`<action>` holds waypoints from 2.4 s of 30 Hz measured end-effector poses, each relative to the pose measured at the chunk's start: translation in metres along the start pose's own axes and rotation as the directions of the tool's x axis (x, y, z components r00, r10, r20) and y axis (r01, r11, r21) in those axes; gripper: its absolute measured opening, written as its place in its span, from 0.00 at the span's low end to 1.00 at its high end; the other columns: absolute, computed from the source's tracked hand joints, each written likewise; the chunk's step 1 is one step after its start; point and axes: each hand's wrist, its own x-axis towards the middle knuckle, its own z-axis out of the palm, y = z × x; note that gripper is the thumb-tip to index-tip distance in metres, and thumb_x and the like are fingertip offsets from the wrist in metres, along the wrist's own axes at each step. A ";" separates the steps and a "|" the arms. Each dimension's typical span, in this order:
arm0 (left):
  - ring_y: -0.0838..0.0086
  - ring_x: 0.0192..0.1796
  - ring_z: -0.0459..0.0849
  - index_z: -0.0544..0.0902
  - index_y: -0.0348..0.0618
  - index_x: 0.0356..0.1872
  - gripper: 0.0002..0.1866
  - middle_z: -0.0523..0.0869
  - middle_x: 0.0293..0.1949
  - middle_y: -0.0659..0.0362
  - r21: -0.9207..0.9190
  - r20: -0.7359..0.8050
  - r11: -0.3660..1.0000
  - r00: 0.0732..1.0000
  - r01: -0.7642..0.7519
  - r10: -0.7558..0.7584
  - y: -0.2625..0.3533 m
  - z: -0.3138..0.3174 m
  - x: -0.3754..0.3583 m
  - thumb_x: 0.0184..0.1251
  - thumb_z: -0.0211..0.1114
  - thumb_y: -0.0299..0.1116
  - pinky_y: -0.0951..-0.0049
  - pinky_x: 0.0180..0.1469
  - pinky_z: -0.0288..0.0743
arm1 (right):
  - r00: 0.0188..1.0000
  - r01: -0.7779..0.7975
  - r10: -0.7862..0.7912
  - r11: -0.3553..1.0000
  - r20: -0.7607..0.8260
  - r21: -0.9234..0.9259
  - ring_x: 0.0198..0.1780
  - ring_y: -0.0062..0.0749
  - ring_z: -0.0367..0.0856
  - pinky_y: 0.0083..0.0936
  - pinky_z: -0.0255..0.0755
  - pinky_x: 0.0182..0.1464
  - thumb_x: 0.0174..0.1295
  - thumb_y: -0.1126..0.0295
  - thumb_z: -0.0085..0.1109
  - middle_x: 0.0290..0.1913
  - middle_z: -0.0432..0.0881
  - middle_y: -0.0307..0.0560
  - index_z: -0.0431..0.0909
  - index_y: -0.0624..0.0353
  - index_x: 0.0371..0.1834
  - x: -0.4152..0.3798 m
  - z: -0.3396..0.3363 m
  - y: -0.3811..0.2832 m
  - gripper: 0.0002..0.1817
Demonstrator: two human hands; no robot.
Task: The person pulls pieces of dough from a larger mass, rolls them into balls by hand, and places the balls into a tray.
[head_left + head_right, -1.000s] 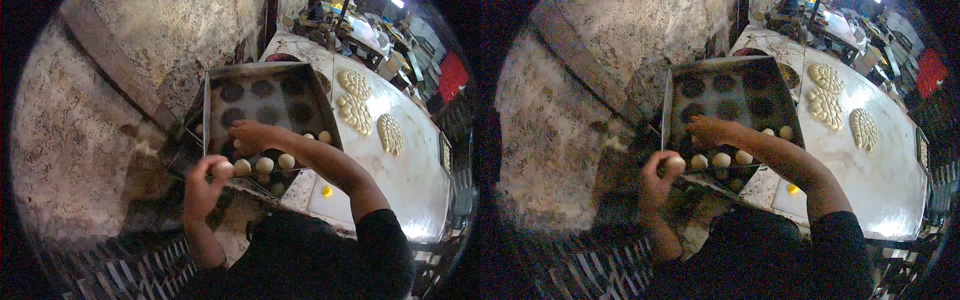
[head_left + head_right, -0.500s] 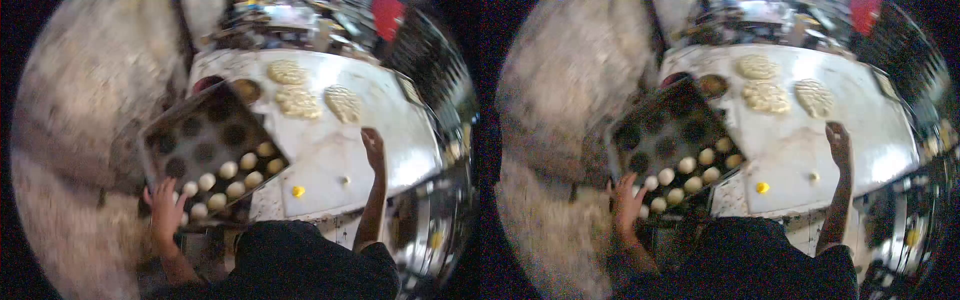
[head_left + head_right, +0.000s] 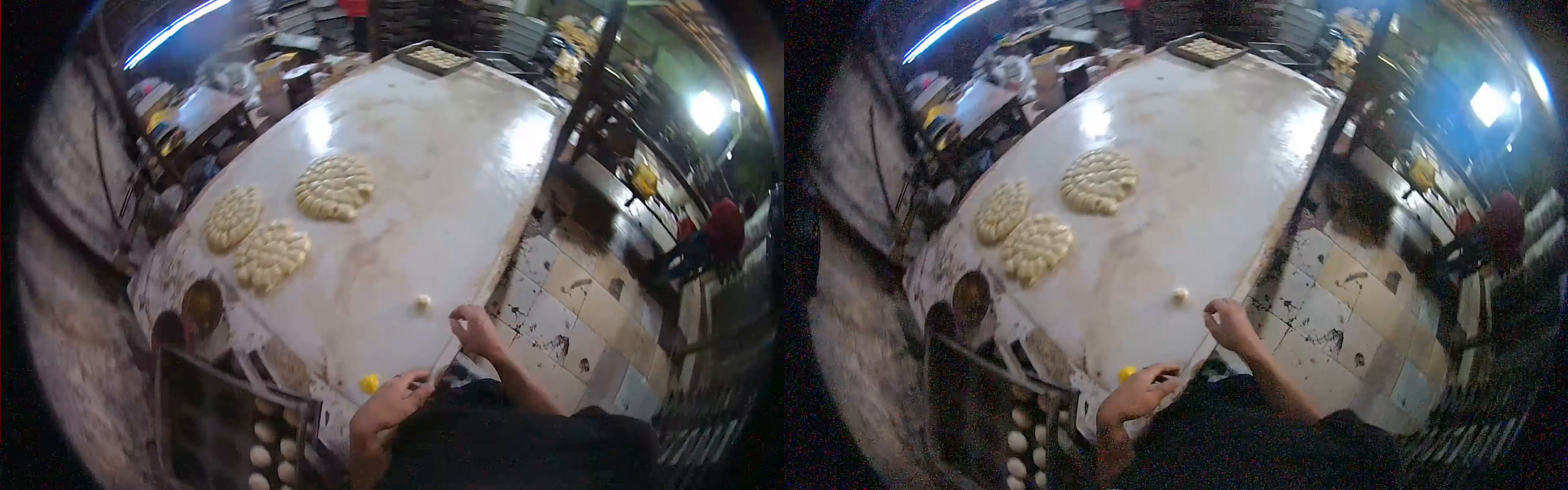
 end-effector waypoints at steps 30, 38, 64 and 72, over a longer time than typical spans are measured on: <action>0.71 0.39 0.81 0.80 0.50 0.50 0.13 0.81 0.47 0.57 -0.670 -0.585 0.611 -0.206 -0.422 -0.784 -0.170 -0.384 0.106 0.74 0.63 0.45 0.67 0.33 0.77 | 0.865 0.485 -0.374 0.794 0.333 -0.368 0.82 0.61 0.57 0.61 0.48 0.80 0.65 0.62 0.59 0.81 0.62 0.61 0.70 0.49 0.77 0.151 -0.014 0.133 0.33; 0.46 0.48 0.88 0.82 0.35 0.63 0.29 0.89 0.50 0.45 -0.742 -0.671 0.537 -0.454 0.402 -0.587 -0.211 -0.407 0.097 0.78 0.51 0.50 0.55 0.50 0.80 | 0.854 0.501 -0.377 0.783 0.359 -0.369 0.83 0.64 0.53 0.63 0.45 0.81 0.62 0.62 0.60 0.81 0.59 0.63 0.68 0.50 0.76 0.148 -0.015 0.137 0.36; 0.65 0.41 0.83 0.80 0.31 0.51 0.26 0.85 0.39 0.49 -0.367 -0.841 0.817 -0.217 -0.445 -0.496 -0.092 0.116 0.119 0.82 0.55 0.51 0.62 0.47 0.77 | 0.845 0.524 -0.534 0.812 0.035 -0.258 0.75 0.60 0.62 0.57 0.55 0.75 0.66 0.70 0.58 0.72 0.68 0.60 0.71 0.58 0.67 0.088 -0.003 0.103 0.25; 0.65 0.40 0.84 0.78 0.35 0.48 0.23 0.83 0.39 0.51 -0.305 -0.932 0.820 -0.025 -0.484 -0.361 -0.062 0.265 0.058 0.83 0.56 0.51 0.59 0.47 0.78 | 0.227 -0.625 -0.223 0.713 0.948 0.317 0.51 0.33 0.85 0.38 0.82 0.50 0.77 0.31 0.40 0.54 0.87 0.51 0.82 0.60 0.64 -0.101 0.059 0.043 0.41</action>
